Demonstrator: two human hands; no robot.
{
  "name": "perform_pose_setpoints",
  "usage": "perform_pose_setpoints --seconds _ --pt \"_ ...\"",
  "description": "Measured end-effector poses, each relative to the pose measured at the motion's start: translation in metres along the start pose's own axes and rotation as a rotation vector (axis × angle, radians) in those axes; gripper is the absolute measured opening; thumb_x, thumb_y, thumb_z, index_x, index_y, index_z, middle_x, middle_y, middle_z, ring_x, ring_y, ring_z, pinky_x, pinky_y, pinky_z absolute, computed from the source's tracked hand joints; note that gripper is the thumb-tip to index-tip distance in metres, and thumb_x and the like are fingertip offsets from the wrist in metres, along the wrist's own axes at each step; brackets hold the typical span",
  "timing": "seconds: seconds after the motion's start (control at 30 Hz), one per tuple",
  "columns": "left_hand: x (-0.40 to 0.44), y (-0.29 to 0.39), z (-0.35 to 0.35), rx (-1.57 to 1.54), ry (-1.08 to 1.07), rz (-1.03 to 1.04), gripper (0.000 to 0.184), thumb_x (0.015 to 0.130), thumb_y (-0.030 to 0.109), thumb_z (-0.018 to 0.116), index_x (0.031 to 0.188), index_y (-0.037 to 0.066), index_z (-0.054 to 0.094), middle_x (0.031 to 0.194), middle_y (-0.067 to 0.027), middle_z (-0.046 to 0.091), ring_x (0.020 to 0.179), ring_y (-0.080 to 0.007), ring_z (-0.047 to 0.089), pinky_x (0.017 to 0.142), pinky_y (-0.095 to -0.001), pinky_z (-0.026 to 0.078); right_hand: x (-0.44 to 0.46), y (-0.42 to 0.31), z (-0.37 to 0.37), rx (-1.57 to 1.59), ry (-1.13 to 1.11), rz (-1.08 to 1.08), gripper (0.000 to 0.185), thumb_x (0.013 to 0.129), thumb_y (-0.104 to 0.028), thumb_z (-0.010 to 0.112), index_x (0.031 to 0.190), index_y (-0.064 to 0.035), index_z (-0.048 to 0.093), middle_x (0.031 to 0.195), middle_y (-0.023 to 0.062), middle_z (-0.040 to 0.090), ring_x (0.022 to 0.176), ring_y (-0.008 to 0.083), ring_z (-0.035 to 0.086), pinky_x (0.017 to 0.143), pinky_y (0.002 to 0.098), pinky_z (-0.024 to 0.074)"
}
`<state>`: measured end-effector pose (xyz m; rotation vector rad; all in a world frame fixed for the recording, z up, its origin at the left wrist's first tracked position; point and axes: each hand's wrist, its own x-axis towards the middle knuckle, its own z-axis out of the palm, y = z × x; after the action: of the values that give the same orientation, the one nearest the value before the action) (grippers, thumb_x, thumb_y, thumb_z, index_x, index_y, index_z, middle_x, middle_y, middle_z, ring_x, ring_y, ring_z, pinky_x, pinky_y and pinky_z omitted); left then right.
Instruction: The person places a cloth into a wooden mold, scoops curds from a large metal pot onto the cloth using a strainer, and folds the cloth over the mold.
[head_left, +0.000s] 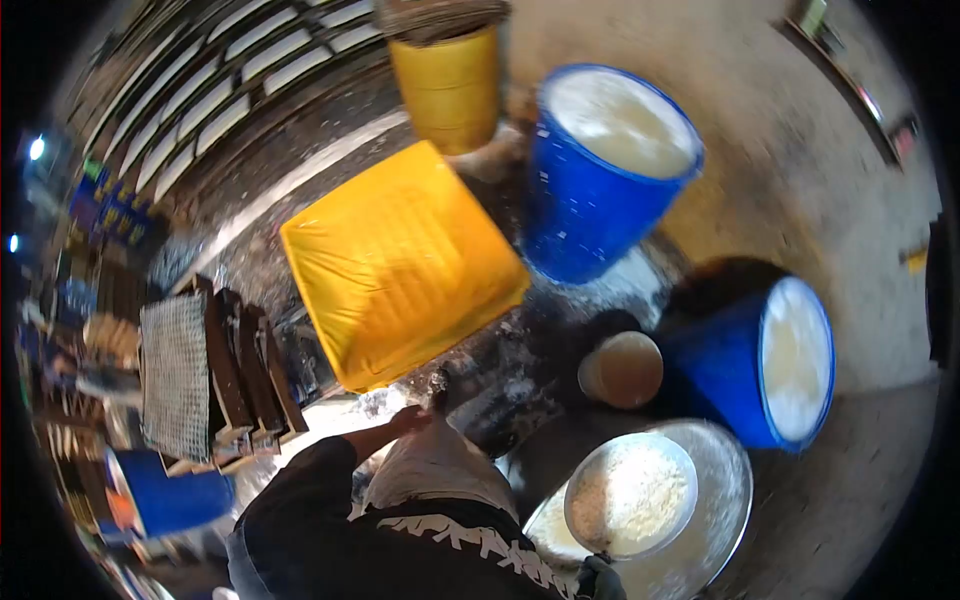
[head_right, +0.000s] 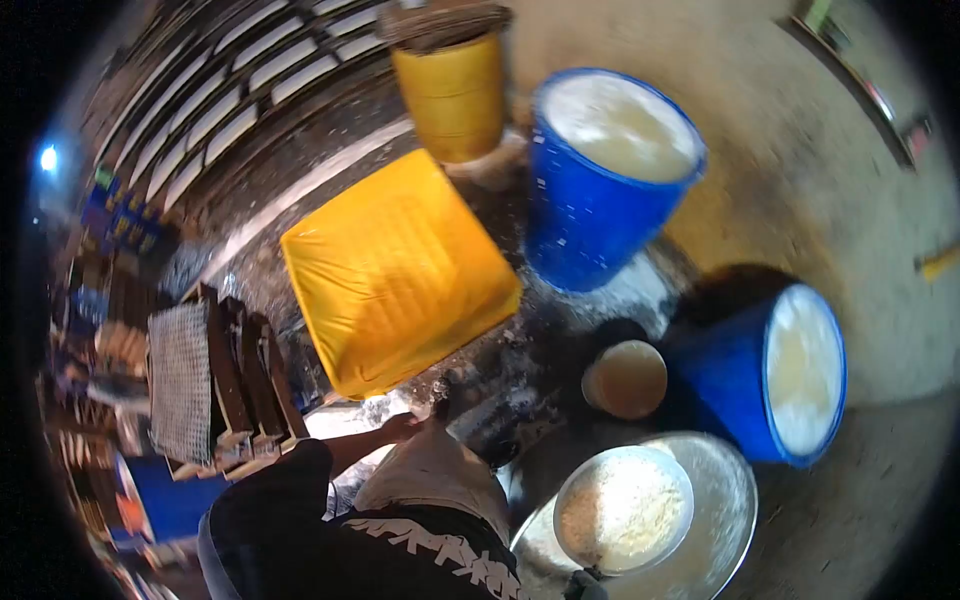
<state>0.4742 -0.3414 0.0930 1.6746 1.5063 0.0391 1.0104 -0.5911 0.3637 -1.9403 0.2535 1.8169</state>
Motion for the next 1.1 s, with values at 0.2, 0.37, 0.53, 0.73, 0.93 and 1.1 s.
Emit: perform_pose_setpoints --seconds 0.2,0.37,0.53,0.73,0.93,1.1 --pt "-0.073 -0.106 -0.077 -0.834 0.127 -0.745 0.041 0.1 0.047 0.046 0.116 0.01 0.055 0.097 -0.0089 0.069 0.071 -0.0217 0.069 0.065 -0.0402 0.053 -0.004 -0.089 0.162 -0.182 -0.128 0.054 0.023 0.096 -0.028 0.059 0.081 -0.011 0.059 0.061 0.0032 0.057 0.047 0.0169 0.053 0.044 0.0319 0.0429" --pt "-0.051 -0.114 -0.117 -1.382 0.365 -0.715 0.068 0.093 0.074 0.037 0.126 0.015 0.048 0.111 -0.0095 0.063 0.095 -0.0243 0.064 0.079 -0.0477 0.052 0.005 -0.138 0.305 -0.292 -0.279 0.11 0.023 0.097 -0.029 0.059 0.081 -0.012 0.058 0.061 0.0018 0.055 0.046 0.0164 0.052 0.044 0.0321 0.0422" --pt "-0.049 -0.099 -0.136 -1.445 0.131 -0.741 0.075 0.092 0.078 0.032 0.141 0.023 0.043 0.138 -0.0027 0.049 0.127 -0.0254 0.047 0.102 -0.0572 0.04 0.019 -0.171 0.451 -0.32 -0.439 0.091 0.025 0.097 -0.031 0.058 0.08 -0.0137 0.057 0.059 0.0001 0.051 0.044 0.0155 0.049 0.042 0.0328 0.0395" --pt "-0.052 -0.098 -0.151 -1.503 0.046 -0.775 0.072 0.093 0.076 0.031 0.144 0.026 0.039 0.145 -0.0017 0.044 0.133 -0.026 0.043 0.107 -0.0591 0.034 0.054 -0.206 0.61 -0.232 -0.794 0.072 0.023 0.1 -0.026 0.053 0.08 -0.0158 0.05 0.061 -0.0055 0.044 0.049 0.009 0.041 0.046 0.0249 0.0327" --pt "-0.044 -0.084 -0.172 -1.65 0.027 -0.766 0.059 0.099 0.061 0.03 0.148 0.029 0.034 0.155 -0.0015 0.037 0.143 -0.0251 0.034 0.111 -0.0601 0.026 0.064 -0.23 0.694 -0.02 -0.618 -0.258 0.02 0.098 -0.023 0.053 0.079 -0.0156 0.051 0.06 -0.0021 0.045 0.047 0.014 0.044 0.044 0.0273 0.0346" --pt "-0.044 -0.081 -0.179 -1.608 -0.011 -0.686 0.053 0.1 0.057 0.033 0.142 0.025 0.043 0.148 -0.003 0.042 0.134 -0.0243 0.042 0.104 -0.0576 0.034 0.16 -0.308 0.721 -0.081 0.166 -0.892 0.017 0.085 -0.017 0.067 0.088 -0.009 0.052 0.065 0.0036 0.053 0.053 0.0191 0.054 0.045 0.0356 0.0401"
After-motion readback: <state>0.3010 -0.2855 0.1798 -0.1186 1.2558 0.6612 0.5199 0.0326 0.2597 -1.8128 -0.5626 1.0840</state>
